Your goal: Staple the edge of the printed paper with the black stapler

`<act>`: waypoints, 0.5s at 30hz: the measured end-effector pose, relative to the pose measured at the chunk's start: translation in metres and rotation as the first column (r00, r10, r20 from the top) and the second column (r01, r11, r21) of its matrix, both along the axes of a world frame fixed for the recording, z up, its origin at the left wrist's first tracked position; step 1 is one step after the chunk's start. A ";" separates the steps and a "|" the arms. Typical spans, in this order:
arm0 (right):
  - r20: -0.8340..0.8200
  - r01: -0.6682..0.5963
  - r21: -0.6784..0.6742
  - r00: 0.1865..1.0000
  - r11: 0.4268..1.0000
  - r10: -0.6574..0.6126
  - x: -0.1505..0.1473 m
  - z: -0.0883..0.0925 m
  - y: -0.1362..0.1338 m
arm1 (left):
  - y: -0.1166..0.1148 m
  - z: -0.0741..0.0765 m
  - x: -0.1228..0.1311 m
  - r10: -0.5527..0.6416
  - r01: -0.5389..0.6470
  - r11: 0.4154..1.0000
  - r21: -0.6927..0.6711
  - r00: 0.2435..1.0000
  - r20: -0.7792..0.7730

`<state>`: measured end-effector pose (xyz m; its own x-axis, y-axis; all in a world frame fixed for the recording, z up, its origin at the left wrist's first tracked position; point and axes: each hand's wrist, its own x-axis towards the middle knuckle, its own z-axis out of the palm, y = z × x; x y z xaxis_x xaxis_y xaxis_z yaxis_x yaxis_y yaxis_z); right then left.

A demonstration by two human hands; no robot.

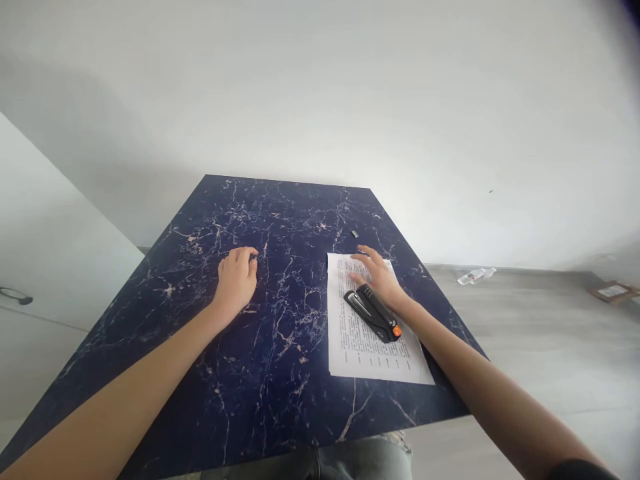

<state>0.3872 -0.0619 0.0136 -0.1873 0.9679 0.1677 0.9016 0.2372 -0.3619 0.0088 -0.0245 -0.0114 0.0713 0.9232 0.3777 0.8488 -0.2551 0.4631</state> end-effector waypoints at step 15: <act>0.273 0.093 -0.174 0.961 0.980 -0.043 -0.006 -0.026 0.073 | 0.002 -0.001 -0.003 0.012 -0.014 1.000 0.013 0.992 0.124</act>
